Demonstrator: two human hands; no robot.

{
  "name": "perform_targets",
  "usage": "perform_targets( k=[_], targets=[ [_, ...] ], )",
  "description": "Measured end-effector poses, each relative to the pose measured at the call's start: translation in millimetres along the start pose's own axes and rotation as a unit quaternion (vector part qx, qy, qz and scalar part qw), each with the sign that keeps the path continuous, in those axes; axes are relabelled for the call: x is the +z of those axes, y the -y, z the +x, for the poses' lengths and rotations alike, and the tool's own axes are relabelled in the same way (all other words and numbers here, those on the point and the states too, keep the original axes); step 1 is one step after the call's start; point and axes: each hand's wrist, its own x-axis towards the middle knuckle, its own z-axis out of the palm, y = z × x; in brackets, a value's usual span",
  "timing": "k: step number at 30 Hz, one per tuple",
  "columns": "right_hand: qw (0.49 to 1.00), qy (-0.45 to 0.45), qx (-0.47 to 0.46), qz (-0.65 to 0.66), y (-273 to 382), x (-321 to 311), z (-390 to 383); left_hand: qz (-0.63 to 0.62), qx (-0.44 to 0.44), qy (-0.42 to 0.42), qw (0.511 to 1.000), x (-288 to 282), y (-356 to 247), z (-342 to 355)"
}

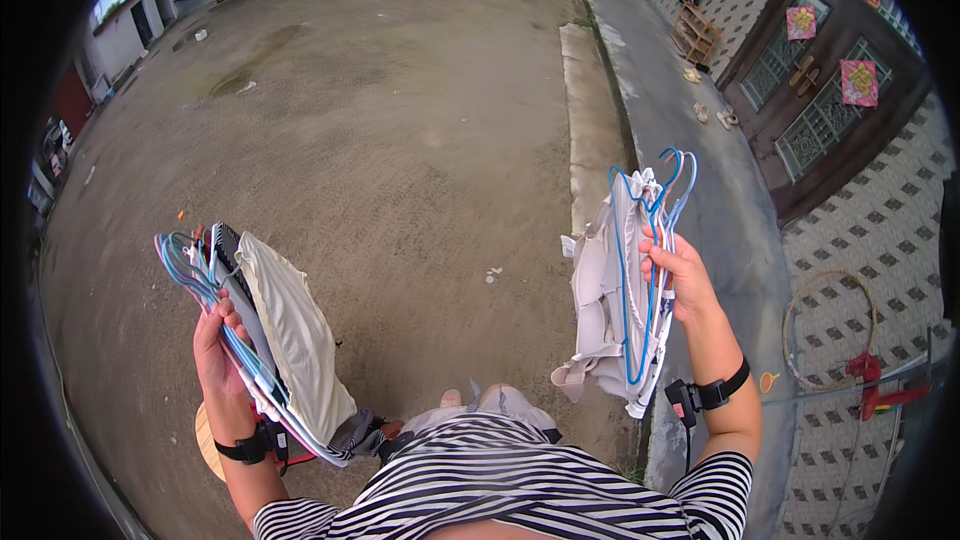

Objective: The person takes several items of clothing including a t-shirt, trousers, and undergarments from a laundry rack and hangs them onto a clothesline using hangers.

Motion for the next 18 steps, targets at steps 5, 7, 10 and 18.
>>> perform_targets(
  k=[5, 7, 10, 18],
  targets=[
    [0.998, -0.054, -0.027, -0.015, 33, -13, 81, -0.026, -0.018, 0.079, 0.996, 36, 20, 128],
    [0.997, -0.063, -0.032, -0.026, 48, -11, 127, -0.054, -0.024, 0.110, 0.992, 56, 23, 181],
    [0.996, -0.049, -0.044, -0.053, 70, -5, 194, -0.116, -0.021, 0.128, 0.985, 91, 29, 252],
    [0.995, -0.013, -0.060, -0.073, 125, 14, 401, -0.066, 0.012, 0.149, 0.987, 152, 46, 415]
  ],
)
